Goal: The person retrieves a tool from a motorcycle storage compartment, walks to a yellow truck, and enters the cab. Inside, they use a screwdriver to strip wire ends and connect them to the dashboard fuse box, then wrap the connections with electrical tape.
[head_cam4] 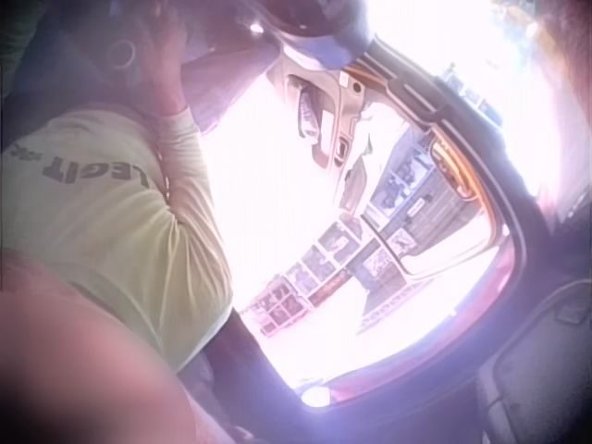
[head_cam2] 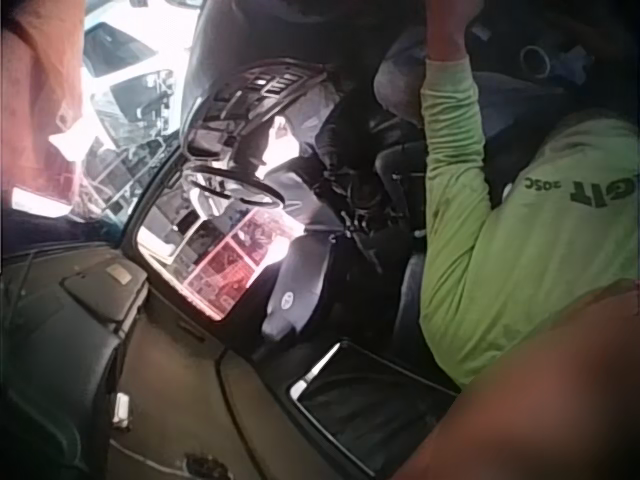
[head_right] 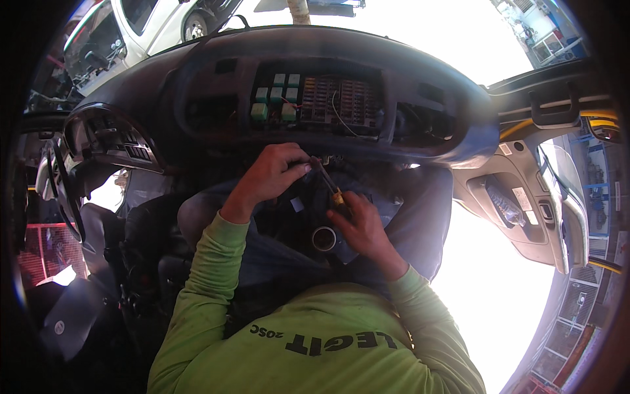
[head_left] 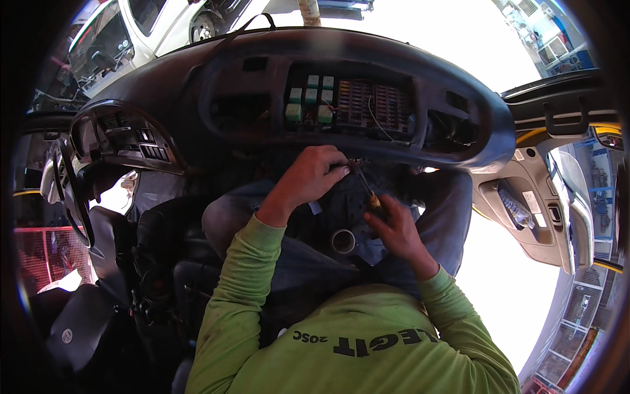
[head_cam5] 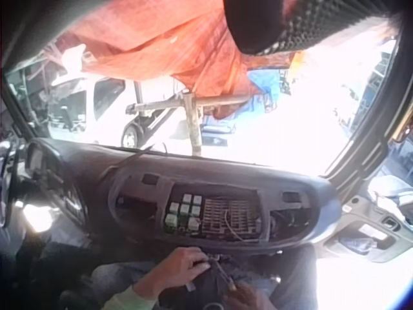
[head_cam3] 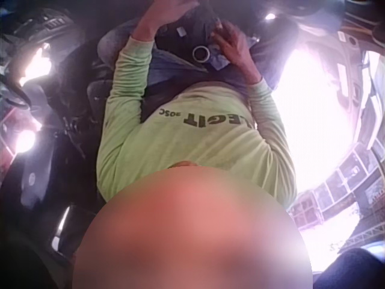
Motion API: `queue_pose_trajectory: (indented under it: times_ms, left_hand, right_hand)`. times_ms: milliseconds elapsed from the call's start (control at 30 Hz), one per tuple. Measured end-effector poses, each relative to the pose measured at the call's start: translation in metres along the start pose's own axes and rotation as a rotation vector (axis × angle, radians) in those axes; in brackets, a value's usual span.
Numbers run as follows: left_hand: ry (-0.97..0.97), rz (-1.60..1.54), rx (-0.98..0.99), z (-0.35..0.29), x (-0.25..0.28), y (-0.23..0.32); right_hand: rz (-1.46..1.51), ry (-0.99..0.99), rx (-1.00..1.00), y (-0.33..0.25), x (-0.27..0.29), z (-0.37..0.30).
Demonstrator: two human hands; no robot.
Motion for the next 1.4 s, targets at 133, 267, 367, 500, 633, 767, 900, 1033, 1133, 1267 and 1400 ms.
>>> queue_pose_trajectory:
  times_ms: [133, 267, 367, 500, 633, 767, 900, 1033, 1133, 1267, 1400]
  left_hand:
    - [0.0, 0.013, -0.004, 0.0, 0.0, 0.002]
    - [0.019, 0.002, -0.003, 0.0, 0.0, 0.003]
    - [0.044, 0.012, -0.006, 0.0, -0.002, 0.003]
    - [0.091, 0.063, -0.034, 0.001, -0.004, 0.003]
    - [0.112, 0.078, -0.04, 0.001, -0.006, 0.001]
    - [0.113, 0.071, 0.01, 0.001, -0.007, -0.002]
    - [0.117, 0.046, 0.02, 0.001, -0.008, -0.001]
    - [0.047, 0.036, 0.1, 0.001, -0.013, -0.005]
    - [0.051, 0.145, -0.049, 0.0, -0.014, 0.004]
    - [0.083, 0.282, -0.178, -0.004, -0.019, 0.015]
    - [0.108, 0.233, -0.224, -0.006, -0.025, 0.018]
  right_hand:
    - [-0.006, 0.009, -0.012, 0.0, 0.0, 0.001]
    - [-0.014, 0.029, -0.008, -0.002, 0.002, 0.0]
    - [-0.017, 0.025, -0.035, -0.004, 0.004, -0.001]
    - [-0.025, 0.018, 0.002, -0.01, 0.008, -0.001]
    - [-0.007, -0.016, -0.015, -0.009, 0.01, 0.0]
    - [-0.036, -0.038, -0.014, -0.006, 0.011, 0.001]
    - [-0.07, -0.018, 0.006, -0.008, 0.011, 0.002]
    - [-0.148, -0.032, -0.054, -0.014, 0.016, 0.001]
    - [-0.079, -0.085, -0.05, -0.022, 0.031, 0.001]
    - [-0.104, -0.135, -0.021, -0.025, 0.05, 0.007]
    - [-0.103, -0.136, 0.01, -0.021, 0.056, 0.005]
Point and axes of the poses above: each hand's wrist, its own z-axis towards the middle knuckle, its own x-axis out of the back of the hand, y = z × x, the point moved 6 cm from there along z, towards the middle knuckle, and after that the axes turned 4 degrees about x, right-handed, at the moved point
